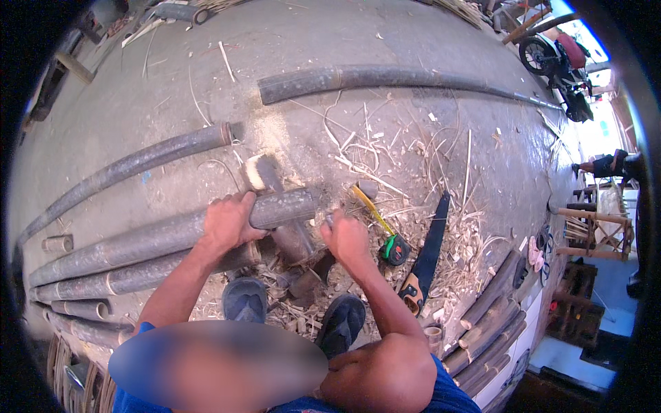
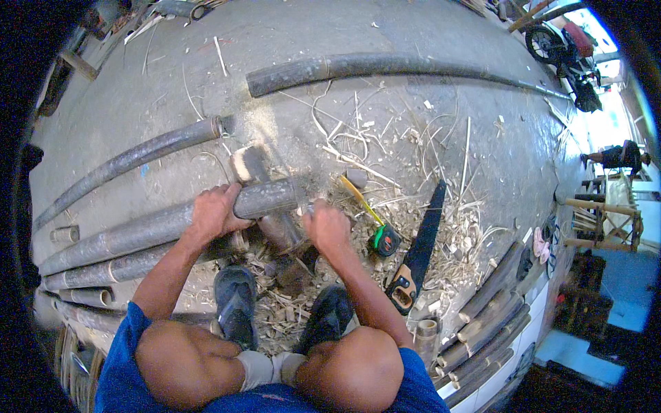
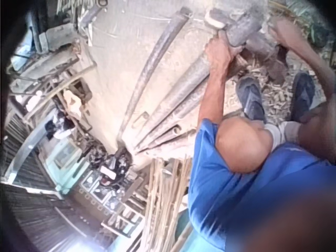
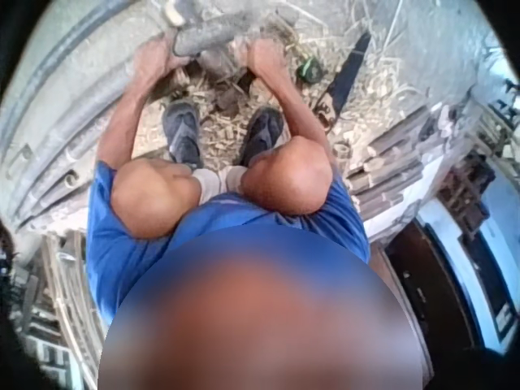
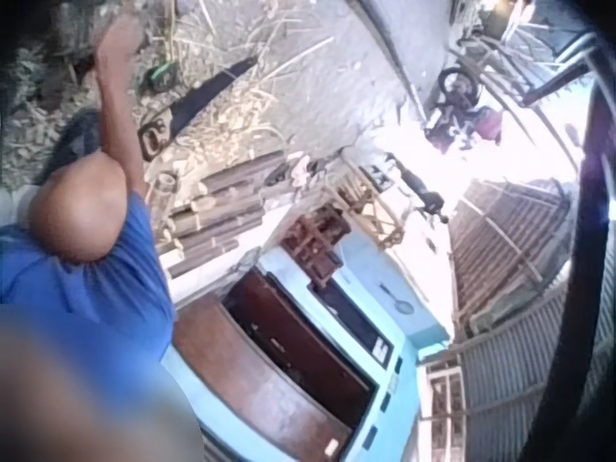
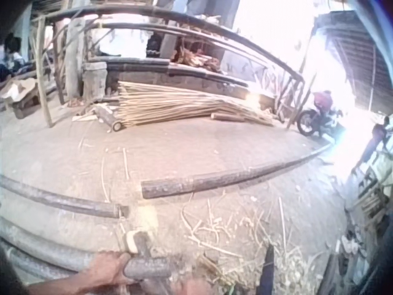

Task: The person uses a knife to shave the outer layer off a bamboo pole, rotating the pole and working along its length. The person occasionally pauses to inspect the pole and reposition it before continuing to shave.

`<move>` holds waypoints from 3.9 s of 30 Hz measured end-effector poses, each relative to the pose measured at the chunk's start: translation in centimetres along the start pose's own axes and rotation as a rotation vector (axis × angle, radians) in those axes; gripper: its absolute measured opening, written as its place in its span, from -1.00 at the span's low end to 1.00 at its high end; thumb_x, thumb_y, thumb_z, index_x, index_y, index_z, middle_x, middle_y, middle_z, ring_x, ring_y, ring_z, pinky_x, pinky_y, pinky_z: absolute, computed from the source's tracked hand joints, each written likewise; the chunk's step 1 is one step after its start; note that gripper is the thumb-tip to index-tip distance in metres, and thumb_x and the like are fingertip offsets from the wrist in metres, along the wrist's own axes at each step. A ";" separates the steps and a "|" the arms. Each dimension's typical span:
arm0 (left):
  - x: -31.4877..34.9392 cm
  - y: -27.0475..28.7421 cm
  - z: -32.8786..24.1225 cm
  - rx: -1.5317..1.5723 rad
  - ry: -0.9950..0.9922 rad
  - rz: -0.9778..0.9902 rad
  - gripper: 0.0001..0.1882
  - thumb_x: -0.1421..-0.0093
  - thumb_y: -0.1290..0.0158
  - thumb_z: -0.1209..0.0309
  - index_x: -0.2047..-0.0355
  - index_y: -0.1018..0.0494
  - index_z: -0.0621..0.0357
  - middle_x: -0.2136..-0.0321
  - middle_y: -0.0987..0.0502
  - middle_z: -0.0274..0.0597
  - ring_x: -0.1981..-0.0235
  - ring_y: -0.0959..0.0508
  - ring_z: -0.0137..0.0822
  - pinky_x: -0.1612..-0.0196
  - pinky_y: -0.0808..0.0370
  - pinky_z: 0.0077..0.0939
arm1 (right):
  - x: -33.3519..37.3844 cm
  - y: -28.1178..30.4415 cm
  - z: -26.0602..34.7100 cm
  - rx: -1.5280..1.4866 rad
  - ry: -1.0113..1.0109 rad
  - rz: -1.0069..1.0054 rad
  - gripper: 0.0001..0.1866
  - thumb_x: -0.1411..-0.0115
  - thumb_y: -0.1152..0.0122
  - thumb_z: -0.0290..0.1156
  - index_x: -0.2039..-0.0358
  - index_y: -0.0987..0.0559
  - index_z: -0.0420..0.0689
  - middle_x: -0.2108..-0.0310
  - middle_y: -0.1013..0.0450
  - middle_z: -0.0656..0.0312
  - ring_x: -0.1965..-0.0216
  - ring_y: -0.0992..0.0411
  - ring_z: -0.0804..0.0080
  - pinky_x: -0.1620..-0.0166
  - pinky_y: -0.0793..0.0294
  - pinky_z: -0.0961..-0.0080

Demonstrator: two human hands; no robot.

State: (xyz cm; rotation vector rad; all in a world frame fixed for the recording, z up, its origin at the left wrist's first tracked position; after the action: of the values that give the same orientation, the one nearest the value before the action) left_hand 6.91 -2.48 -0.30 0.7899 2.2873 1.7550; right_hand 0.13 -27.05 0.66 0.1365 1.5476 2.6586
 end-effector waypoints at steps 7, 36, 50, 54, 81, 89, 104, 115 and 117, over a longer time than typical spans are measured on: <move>0.3 -0.2 -0.7 -0.078 0.022 -0.036 -0.22 0.17 -0.48 0.03 -0.01 -0.45 0.06 0.09 -0.60 -0.09 0.08 -0.63 -0.01 0.03 -0.58 -0.07 | 1.6 2.3 1.1 -0.202 0.049 -0.111 -0.74 -0.23 -0.28 -0.24 0.30 -0.58 -0.22 0.50 -0.55 -0.19 0.44 -0.59 -0.20 0.37 -0.56 -0.01; 1.1 -1.2 -0.2 -0.122 0.009 -0.091 -0.09 0.20 -0.52 0.07 -0.16 -0.40 0.07 0.10 -0.60 -0.07 0.03 -0.60 0.05 -0.03 -0.52 -0.02 | 3.4 0.8 -1.5 -0.310 0.034 -0.281 -0.74 -0.20 -0.31 -0.26 0.35 -0.56 -0.24 0.53 -0.52 -0.19 0.45 -0.58 -0.16 0.36 -0.53 -0.02; 1.0 -0.6 -1.0 -0.137 -0.029 -0.163 -0.12 0.25 -0.54 0.07 -0.09 -0.45 0.09 0.16 -0.60 -0.07 0.08 -0.60 0.02 0.02 -0.52 -0.07 | 3.7 -0.9 -1.4 -0.203 -0.082 -0.132 -0.64 -0.25 -0.23 -0.12 0.20 -0.56 -0.20 0.36 -0.61 -0.17 0.31 -0.61 -0.26 0.23 -0.59 -0.12; 0.9 -0.8 -0.6 -0.143 -0.009 -0.116 -0.09 0.26 -0.55 0.08 -0.10 -0.44 0.10 0.16 -0.60 -0.07 0.09 -0.60 0.04 0.02 -0.52 -0.07 | 3.0 -3.0 -3.5 -0.081 -0.169 0.129 -0.64 -0.25 -0.22 -0.14 0.20 -0.55 -0.22 0.35 -0.60 -0.24 0.28 -0.61 -0.26 0.18 -0.57 -0.16; 11.1 3.0 19.3 0.015 0.162 0.117 -0.04 0.20 -0.46 -0.08 -0.12 -0.48 0.29 0.05 -0.59 0.32 -0.02 -0.58 0.27 -0.10 -0.51 0.03 | 12.5 1.1 -19.7 0.217 -0.431 -0.177 -0.09 -0.15 -0.36 0.06 -0.41 -0.26 -0.06 -0.14 -0.34 -0.14 -0.20 -0.35 -0.19 -0.21 -0.41 -0.06; 4.1 3.8 9.9 0.038 0.189 0.071 -0.04 0.25 -0.46 -0.16 -0.07 -0.50 0.23 0.21 -0.67 0.27 0.09 -0.67 0.23 0.05 -0.55 0.02 | 13.8 3.1 -20.1 0.238 -0.471 -0.253 -0.05 0.03 -0.49 0.03 -0.32 -0.39 -0.16 -0.05 -0.43 -0.16 -0.05 -0.46 -0.18 0.00 -0.57 0.04; 5.8 1.4 7.4 -0.169 0.089 -0.070 0.06 0.19 -0.46 -0.16 -0.27 -0.37 0.09 -0.06 -0.58 0.09 -0.06 -0.59 0.18 -0.14 -0.52 -0.02 | 23.8 4.7 -18.7 0.421 -0.358 -0.413 -0.35 -0.16 -0.41 -0.07 -0.14 -0.52 -0.22 0.03 -0.49 -0.09 -0.01 -0.44 -0.11 -0.03 -0.47 -0.01; 2.5 1.5 5.2 0.111 0.146 0.144 -0.09 0.17 -0.40 -0.29 -0.02 -0.56 0.15 0.18 -0.68 0.12 0.05 -0.65 0.14 -0.02 -0.52 -0.03 | 25.1 -1.3 -14.2 -0.237 -0.618 -0.031 -0.46 -0.20 -0.40 -0.04 -0.01 -0.55 -0.19 0.19 -0.59 -0.09 0.12 -0.56 -0.07 0.06 -0.53 0.10; 1.5 1.3 4.2 0.132 0.133 0.151 -0.12 0.16 -0.39 -0.29 0.03 -0.57 0.16 0.19 -0.68 0.12 0.05 -0.65 0.15 -0.01 -0.52 -0.05 | 26.0 0.1 -12.8 -0.476 -0.595 -0.203 -0.63 -0.34 -0.29 -0.15 0.12 -0.59 -0.25 0.50 -0.51 0.12 0.44 -0.46 0.37 0.26 -0.49 0.33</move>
State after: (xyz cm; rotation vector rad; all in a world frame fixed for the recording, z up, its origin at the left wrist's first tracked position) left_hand 7.82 2.05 -0.10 0.9174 2.5130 1.7821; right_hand -27.04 -35.56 -4.38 0.6307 0.6976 2.4180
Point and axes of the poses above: each hand's wrist, its own x-axis away from the middle knuckle, its own y-axis out of the back of the hand, z = x × y, the point moved 6 cm from there along -x, towards the middle knuckle
